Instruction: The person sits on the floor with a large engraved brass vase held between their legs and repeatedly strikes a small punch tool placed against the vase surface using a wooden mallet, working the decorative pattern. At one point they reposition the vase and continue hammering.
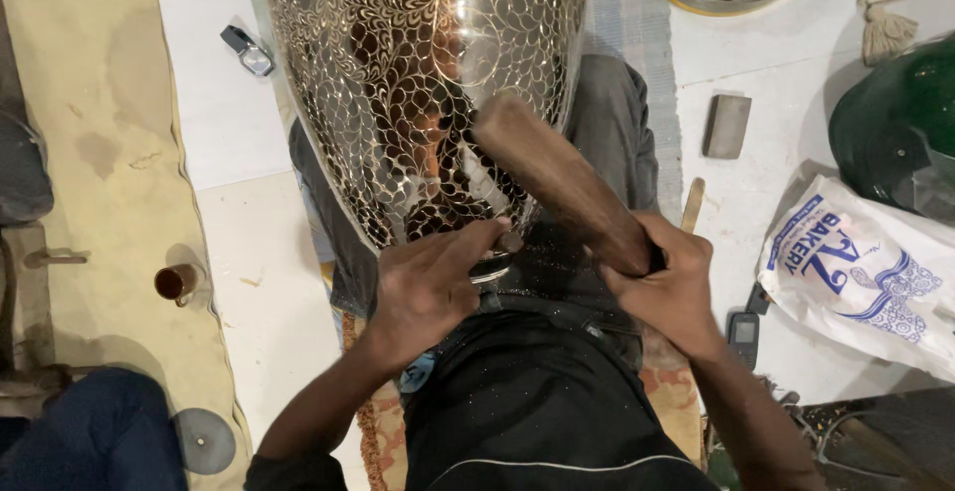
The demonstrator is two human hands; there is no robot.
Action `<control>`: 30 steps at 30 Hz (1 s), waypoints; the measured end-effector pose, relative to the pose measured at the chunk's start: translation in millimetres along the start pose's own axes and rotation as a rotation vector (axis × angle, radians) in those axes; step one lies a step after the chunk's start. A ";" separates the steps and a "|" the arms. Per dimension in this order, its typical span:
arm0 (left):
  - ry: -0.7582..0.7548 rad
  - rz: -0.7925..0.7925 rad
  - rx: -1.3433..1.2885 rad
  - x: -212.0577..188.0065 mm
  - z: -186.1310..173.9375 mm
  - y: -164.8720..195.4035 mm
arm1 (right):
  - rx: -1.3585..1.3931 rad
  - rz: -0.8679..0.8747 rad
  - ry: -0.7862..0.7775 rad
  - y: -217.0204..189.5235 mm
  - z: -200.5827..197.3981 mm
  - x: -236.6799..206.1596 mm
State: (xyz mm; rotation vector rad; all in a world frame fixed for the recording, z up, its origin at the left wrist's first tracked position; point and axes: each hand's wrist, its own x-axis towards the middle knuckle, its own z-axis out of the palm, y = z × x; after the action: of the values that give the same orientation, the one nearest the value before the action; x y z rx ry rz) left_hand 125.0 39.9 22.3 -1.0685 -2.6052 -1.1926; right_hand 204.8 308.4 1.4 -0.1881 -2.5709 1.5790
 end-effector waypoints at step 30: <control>-0.063 -0.022 -0.116 11.6 -16.0 2.8 | -0.526 -0.130 -0.278 -64.4 -50.8 52.1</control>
State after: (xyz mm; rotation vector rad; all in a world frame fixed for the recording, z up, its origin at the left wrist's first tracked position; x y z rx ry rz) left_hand 114.8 36.6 39.1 -1.1172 -2.6294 -1.3516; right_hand 159.1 332.8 83.6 0.1651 -3.0907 0.9113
